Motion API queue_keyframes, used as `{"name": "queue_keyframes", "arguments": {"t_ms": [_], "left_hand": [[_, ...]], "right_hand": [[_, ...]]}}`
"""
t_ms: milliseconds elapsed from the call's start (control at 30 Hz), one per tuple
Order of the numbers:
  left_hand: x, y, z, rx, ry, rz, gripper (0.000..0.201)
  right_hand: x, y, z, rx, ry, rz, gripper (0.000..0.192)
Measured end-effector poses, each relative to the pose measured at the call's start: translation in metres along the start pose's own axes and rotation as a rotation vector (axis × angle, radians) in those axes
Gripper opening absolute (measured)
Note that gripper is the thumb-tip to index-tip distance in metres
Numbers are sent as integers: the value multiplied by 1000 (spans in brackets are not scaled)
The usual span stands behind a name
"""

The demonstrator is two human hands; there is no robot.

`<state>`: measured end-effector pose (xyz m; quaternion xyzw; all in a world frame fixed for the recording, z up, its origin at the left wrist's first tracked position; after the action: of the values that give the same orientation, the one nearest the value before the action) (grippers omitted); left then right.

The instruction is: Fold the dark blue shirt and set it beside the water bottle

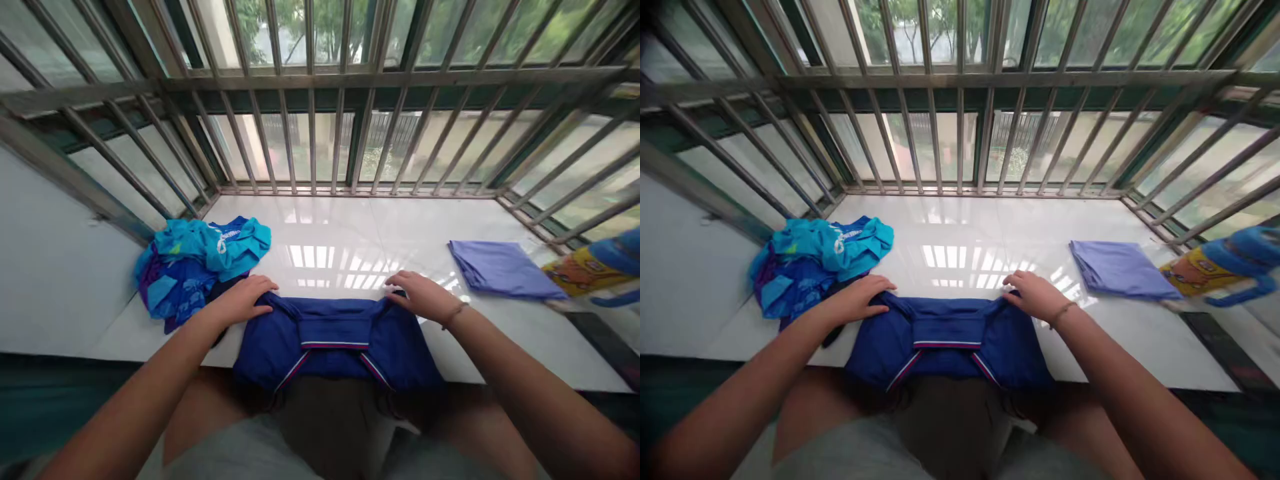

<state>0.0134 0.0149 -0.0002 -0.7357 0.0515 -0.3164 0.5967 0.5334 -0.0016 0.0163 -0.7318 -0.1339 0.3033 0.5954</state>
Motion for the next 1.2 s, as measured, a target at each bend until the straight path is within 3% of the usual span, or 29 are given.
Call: {"name": "queue_keyframes", "arguments": {"t_ms": [200, 367, 500, 600, 767, 900, 1000, 1067, 1133, 1200], "left_hand": [[-12, 17, -2, 89, -256, -138, 32], [-18, -6, 15, -123, -334, -311, 30], [-21, -29, 59, -213, -352, -343, 41], [-23, -42, 105, -145, -361, -268, 44], [-19, -72, 177, 87, -420, -136, 34], [-2, -107, 208, 285, -475, -134, 18], [18, -132, 202, 434, -446, -144, 18], [32, -143, 181, 514, -403, -125, 19], [45, -144, 149, 555, -373, -106, 19], [56, -132, 107, 553, -335, -106, 19]], "right_hand": [[-10, 29, -15, 70, 40, 83, 23], [9, 21, -19, 117, 96, 262, 27], [38, 3, 0, 125, 107, 308, 27], [65, -15, 26, 133, 171, 204, 23], [109, -60, 75, 226, 322, 19, 23], [119, -107, 92, 367, 393, -127, 30], [105, -137, 81, 531, 372, -242, 31], [88, -147, 60, 629, 330, -263, 30], [69, -147, 31, 694, 281, -243, 28], [50, -133, -5, 710, 235, -197, 26]]}}
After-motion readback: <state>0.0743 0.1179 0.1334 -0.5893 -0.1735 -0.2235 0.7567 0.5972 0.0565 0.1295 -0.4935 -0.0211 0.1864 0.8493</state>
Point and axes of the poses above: each hand's wrist, its own z-axis towards the middle knuckle, its own y-axis out of the palm, x = y × z, the point moved 2 cm from there along z, towards the middle knuckle, and after that the axes turned 11 degrees about -y, right-handed, at the moved point
